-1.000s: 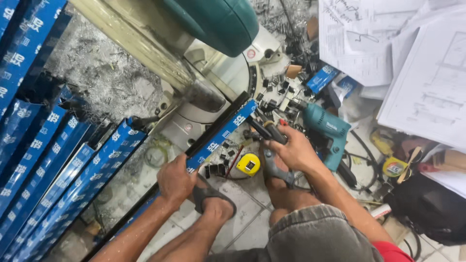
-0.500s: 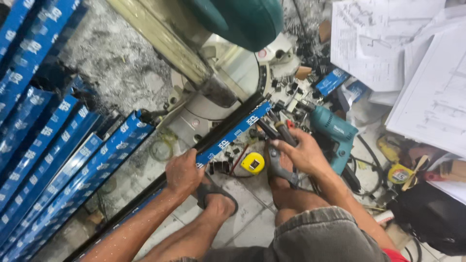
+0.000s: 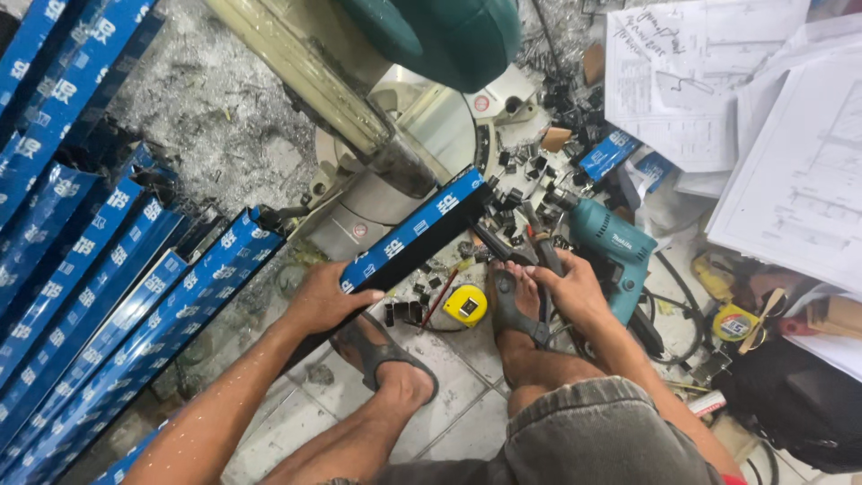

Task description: The person measures a metal extrusion with a tape measure, marks it with a pencil, and then uses a power drill to drive a screw into a metal component.

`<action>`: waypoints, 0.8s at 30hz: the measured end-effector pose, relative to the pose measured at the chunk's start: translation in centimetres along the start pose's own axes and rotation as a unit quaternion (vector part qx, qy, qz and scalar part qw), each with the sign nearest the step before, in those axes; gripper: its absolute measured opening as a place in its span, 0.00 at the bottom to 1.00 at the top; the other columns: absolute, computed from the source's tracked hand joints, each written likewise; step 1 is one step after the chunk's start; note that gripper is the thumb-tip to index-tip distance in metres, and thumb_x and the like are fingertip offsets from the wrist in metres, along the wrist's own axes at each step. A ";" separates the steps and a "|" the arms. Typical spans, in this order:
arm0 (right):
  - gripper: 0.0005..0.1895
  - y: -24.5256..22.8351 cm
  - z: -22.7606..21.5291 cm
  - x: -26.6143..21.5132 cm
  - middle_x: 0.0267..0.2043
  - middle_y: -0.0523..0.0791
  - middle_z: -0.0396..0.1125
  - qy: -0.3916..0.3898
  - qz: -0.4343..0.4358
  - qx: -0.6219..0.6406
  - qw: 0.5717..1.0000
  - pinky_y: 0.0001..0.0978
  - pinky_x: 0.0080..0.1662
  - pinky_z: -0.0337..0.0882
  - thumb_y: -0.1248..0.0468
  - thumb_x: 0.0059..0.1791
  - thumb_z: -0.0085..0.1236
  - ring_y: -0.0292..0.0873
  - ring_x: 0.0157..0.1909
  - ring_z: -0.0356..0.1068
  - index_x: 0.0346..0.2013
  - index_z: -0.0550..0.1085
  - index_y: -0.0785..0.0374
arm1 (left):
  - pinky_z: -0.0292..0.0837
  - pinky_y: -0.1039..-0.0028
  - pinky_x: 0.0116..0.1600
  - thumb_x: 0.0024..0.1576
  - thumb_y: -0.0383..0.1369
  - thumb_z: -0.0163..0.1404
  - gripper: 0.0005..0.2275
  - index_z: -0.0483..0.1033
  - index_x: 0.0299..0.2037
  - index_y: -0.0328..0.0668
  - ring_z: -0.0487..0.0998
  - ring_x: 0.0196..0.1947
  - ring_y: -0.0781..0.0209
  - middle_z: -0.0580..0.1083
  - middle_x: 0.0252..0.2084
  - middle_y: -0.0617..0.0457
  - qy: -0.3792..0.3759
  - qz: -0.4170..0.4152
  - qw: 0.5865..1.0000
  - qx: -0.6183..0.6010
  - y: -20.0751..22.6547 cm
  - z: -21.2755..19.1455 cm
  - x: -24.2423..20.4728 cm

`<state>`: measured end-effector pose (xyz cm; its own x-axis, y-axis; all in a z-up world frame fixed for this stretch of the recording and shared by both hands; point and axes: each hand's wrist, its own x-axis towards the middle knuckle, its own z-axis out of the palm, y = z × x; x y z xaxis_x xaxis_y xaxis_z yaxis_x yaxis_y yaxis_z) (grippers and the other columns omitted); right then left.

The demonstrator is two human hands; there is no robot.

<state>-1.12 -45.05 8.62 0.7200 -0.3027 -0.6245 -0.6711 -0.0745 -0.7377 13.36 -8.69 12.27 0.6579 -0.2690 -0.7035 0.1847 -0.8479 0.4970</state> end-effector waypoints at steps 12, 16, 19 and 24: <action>0.16 -5.8 2.0 -1.8 0.36 0.46 0.70 -0.088 -0.002 -0.107 0.990 0.43 0.41 0.64 0.56 0.39 0.71 0.50 0.36 0.66 0.23 0.74 0.62 | 0.75 0.54 0.38 0.49 0.48 0.66 0.20 0.77 0.33 0.39 0.83 0.34 0.36 0.76 0.26 0.40 0.085 0.022 0.993 0.075 -0.7 2.1 -1.1; 0.14 -4.6 3.0 -0.6 0.34 0.43 0.69 -0.078 0.011 -0.128 0.989 0.39 0.42 0.65 0.52 0.40 0.69 0.48 0.37 0.69 0.25 0.76 0.57 | 0.77 0.55 0.40 0.49 0.55 0.63 0.21 0.75 0.34 0.47 0.84 0.37 0.37 0.77 0.28 0.44 0.082 0.007 0.990 0.114 -1.5 3.3 -1.4; 0.08 -3.4 3.2 -0.1 0.36 0.42 0.71 -0.077 0.005 -0.099 0.992 0.36 0.42 0.66 0.59 0.42 0.69 0.46 0.35 0.69 0.24 0.78 0.57 | 0.77 0.54 0.41 0.49 0.55 0.62 0.20 0.75 0.33 0.49 0.84 0.39 0.37 0.78 0.29 0.44 0.080 -0.003 0.989 0.128 -1.4 2.9 -1.2; 0.07 0.9 2.6 1.8 0.39 0.48 0.73 -0.069 -0.252 -0.024 0.965 0.37 0.44 0.68 0.64 0.41 0.68 0.49 0.40 0.73 0.24 0.76 0.59 | 0.71 0.72 0.30 0.41 0.35 0.71 0.14 0.78 0.26 0.38 0.78 0.24 0.56 0.74 0.20 0.53 -0.087 -0.011 0.992 -0.092 0.8 -1.3 -0.1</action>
<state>0.02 -43.17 6.15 0.9717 -0.0870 -0.2197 -0.2340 -0.2244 -0.9460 14.43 -8.74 13.38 0.5192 -0.3390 -0.7846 0.3380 -0.7617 0.5528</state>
